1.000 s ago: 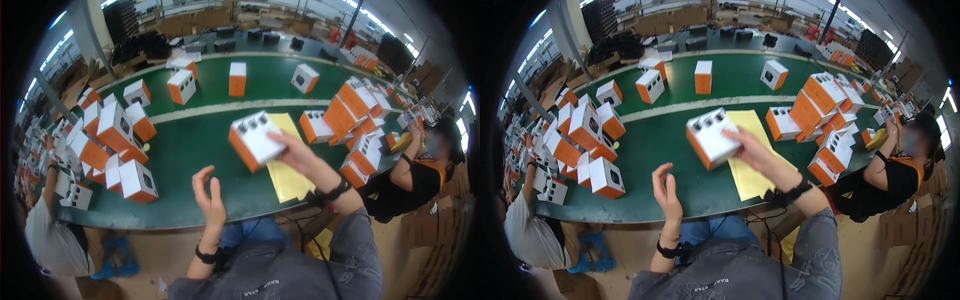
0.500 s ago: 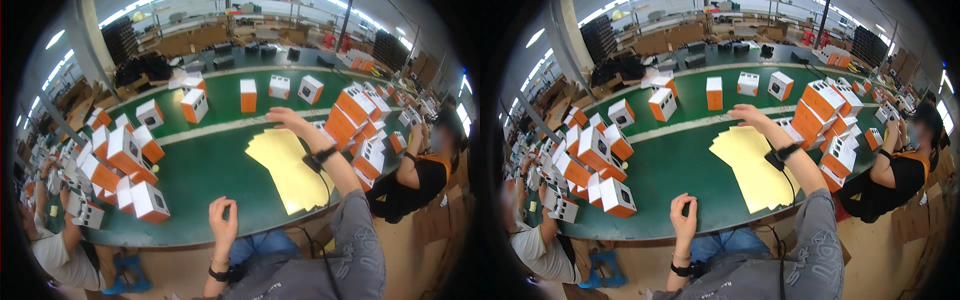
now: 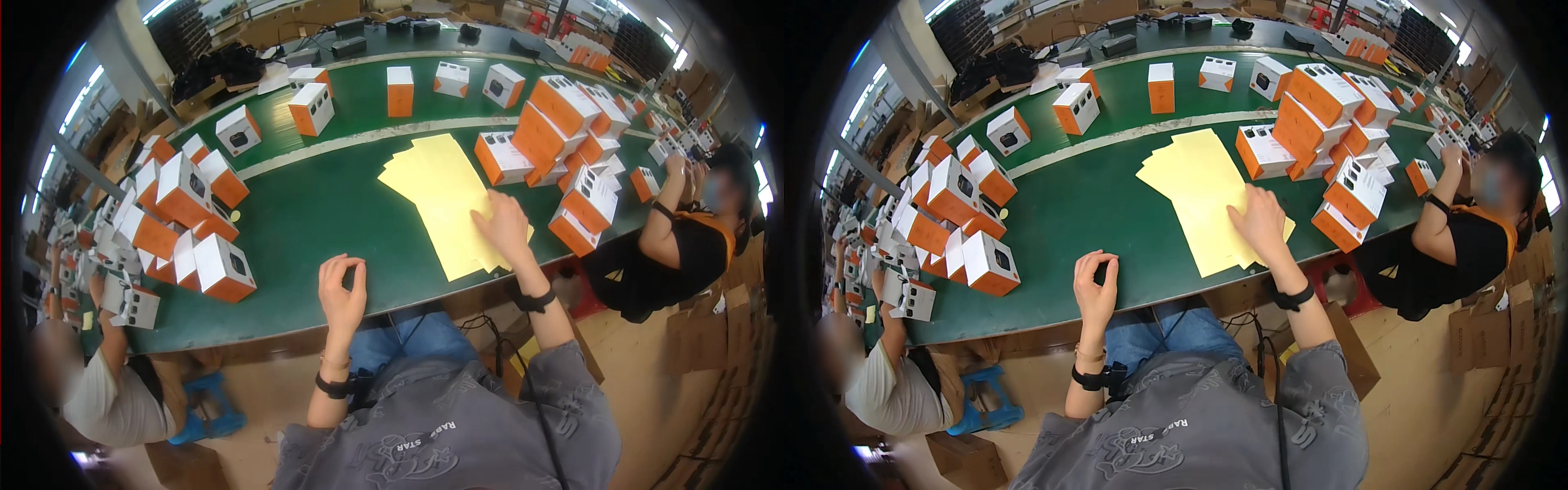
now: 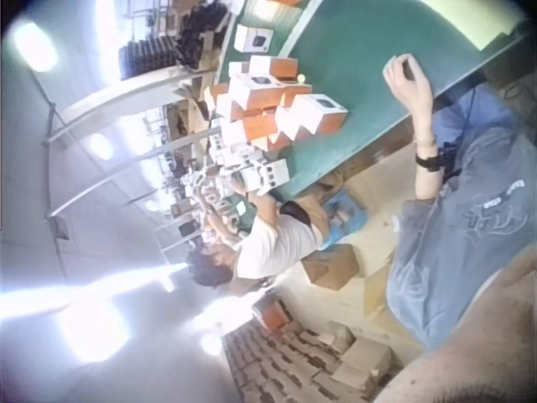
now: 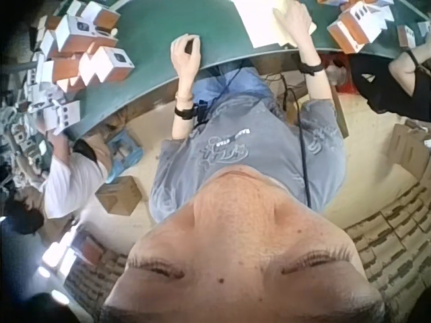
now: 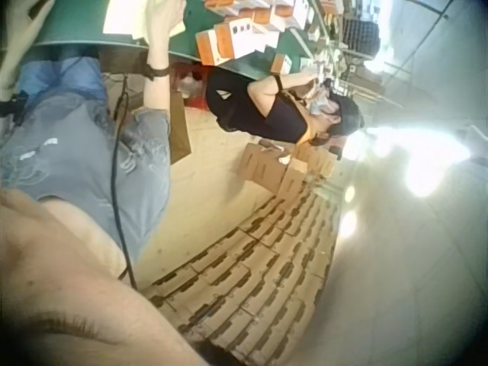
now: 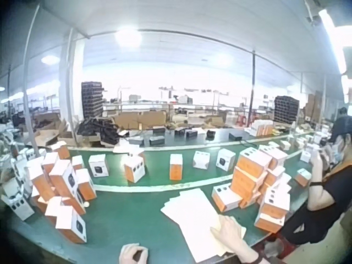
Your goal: Assemble and inspect product packaging boxes on a factory assembly line.
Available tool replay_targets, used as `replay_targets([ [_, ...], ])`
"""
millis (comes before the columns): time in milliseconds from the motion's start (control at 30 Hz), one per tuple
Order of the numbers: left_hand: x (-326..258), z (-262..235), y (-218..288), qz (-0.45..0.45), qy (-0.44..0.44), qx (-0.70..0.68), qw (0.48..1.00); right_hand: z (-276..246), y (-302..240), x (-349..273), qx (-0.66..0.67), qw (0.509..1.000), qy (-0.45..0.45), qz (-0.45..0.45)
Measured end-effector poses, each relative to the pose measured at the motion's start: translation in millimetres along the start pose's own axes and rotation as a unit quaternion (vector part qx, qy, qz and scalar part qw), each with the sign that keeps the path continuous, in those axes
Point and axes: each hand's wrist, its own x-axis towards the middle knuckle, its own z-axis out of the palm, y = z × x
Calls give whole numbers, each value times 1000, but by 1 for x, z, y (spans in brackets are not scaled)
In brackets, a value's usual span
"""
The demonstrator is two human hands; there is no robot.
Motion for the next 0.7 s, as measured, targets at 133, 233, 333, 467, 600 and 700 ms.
replay_targets([
  [133,0,4,2,13,3,9,1000,-5,20,20,87,990,-47,99],
  [233,1,10,1,24,7,1,1000,-11,19,25,117,967,-132,185],
  [333,-3,4,-6,13,-4,14,1000,-7,5,14,-46,987,-60,140],
  [467,0,4,-8,-3,-9,-3,1000,-9,24,16,25,986,-105,128],
  [600,0,3,-11,-6,-16,3,1000,-7,37,20,130,974,-104,157],
  [700,-1,2,-11,-7,-10,-2,1000,-3,41,19,172,970,-77,154],
])
